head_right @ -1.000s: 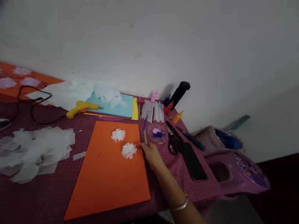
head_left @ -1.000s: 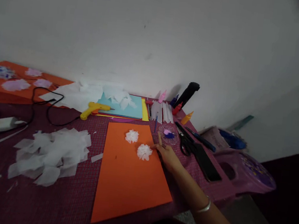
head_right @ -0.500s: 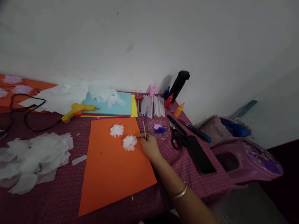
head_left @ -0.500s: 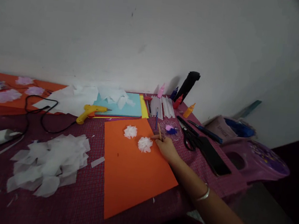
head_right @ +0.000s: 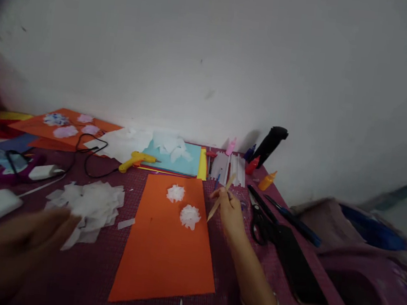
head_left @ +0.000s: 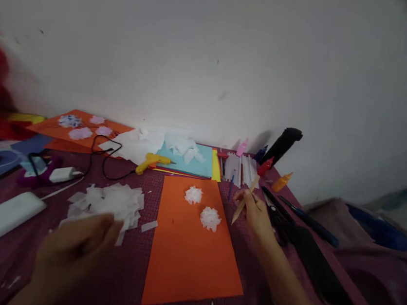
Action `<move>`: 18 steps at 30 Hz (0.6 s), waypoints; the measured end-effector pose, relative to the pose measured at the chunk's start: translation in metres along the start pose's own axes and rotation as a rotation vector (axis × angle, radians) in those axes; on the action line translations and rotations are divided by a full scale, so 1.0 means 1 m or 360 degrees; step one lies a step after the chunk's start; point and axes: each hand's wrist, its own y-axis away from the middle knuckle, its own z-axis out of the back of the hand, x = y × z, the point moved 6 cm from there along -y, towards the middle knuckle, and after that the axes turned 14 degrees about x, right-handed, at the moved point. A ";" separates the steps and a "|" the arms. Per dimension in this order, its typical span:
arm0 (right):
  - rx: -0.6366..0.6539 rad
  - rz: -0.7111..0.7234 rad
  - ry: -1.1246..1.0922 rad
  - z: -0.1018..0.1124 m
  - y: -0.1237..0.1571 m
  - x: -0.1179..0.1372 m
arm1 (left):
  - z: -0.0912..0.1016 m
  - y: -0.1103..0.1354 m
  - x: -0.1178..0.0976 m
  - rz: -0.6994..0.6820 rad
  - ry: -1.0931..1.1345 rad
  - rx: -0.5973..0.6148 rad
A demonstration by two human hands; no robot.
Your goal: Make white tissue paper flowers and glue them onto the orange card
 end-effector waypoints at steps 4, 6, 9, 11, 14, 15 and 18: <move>0.0044 -0.0006 -0.0526 -0.019 -0.001 -0.027 | 0.010 -0.074 0.023 0.0067 0.0159 0.0000; 0.0096 -0.0005 -0.0609 -0.025 0.001 -0.044 | 0.012 -0.091 0.054 0.0181 0.0463 -0.0094; 0.0115 0.0009 -0.0449 -0.026 0.002 -0.058 | 0.013 -0.090 0.099 0.0234 0.0733 -0.0276; 0.0092 0.0060 -0.0173 -0.023 0.004 -0.056 | 0.010 -0.082 0.121 0.0281 0.0767 -0.0301; 0.0050 0.0080 0.0255 -0.021 0.007 -0.043 | 0.010 -0.071 0.144 0.0397 0.0694 -0.0321; 0.0036 0.0050 0.0320 -0.020 0.009 -0.040 | 0.010 -0.068 0.150 0.0436 0.0663 -0.0306; 0.0032 -0.0028 0.0395 -0.020 0.011 -0.036 | 0.007 -0.069 0.162 0.0536 0.0508 -0.0101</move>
